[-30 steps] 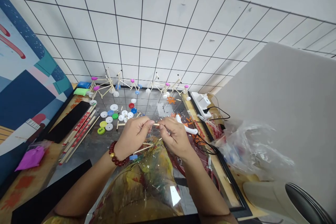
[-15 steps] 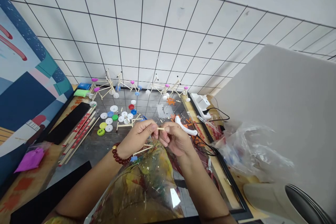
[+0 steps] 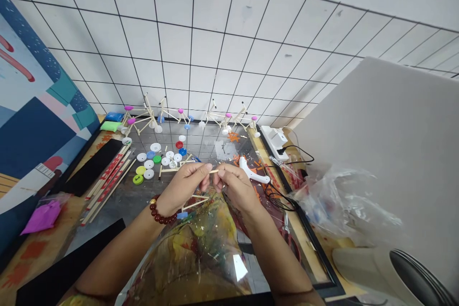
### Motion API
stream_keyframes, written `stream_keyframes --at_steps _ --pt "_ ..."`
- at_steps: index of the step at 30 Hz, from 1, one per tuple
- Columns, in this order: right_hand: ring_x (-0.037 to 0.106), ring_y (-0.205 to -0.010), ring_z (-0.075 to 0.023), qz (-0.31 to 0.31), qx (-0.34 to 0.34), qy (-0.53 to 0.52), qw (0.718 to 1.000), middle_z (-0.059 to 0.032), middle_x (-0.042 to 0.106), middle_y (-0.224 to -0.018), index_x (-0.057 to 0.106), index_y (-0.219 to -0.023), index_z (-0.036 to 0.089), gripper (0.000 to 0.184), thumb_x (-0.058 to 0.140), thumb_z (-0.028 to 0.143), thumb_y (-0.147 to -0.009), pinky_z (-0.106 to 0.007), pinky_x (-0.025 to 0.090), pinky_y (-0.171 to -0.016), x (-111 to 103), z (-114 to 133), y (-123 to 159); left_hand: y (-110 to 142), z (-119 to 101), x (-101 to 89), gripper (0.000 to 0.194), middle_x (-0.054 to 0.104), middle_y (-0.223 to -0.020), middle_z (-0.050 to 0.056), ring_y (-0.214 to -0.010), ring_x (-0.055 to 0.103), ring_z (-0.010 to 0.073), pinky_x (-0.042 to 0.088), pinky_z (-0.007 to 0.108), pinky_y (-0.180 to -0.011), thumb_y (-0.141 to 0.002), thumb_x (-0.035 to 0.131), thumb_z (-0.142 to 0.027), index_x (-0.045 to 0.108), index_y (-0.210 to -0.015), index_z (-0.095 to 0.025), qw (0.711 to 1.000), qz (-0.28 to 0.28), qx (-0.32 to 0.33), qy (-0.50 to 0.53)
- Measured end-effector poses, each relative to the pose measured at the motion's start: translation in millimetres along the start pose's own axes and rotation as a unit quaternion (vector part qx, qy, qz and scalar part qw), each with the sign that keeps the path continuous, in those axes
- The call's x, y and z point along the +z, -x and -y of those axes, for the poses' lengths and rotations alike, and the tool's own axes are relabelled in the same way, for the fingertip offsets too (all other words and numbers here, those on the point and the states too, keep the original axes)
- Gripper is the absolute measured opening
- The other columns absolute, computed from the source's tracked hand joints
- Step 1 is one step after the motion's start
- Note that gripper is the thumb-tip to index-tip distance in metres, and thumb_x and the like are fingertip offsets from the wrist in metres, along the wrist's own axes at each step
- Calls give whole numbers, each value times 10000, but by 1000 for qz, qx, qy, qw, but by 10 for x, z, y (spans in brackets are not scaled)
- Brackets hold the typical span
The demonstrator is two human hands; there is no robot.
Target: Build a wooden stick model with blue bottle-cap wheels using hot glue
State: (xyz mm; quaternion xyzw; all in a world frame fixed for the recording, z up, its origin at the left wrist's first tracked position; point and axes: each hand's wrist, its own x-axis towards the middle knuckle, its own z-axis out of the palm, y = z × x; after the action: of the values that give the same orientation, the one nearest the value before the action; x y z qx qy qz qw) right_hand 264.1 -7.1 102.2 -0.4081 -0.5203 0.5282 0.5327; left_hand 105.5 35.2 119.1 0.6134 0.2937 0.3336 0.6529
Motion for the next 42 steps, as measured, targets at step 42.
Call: stream_keyframes --at_steps 42 --pt "620 -716 -149 10 -158 308 938 -18 738 -798 763 -905 229 183 583 244 -930 -316 458 -769 -153 313 63 91 -88 -79 200 698 -911 41 -885 578 203 377 363 -822 -988 480 -233 654 -897 -195 826 -87 279 -481"
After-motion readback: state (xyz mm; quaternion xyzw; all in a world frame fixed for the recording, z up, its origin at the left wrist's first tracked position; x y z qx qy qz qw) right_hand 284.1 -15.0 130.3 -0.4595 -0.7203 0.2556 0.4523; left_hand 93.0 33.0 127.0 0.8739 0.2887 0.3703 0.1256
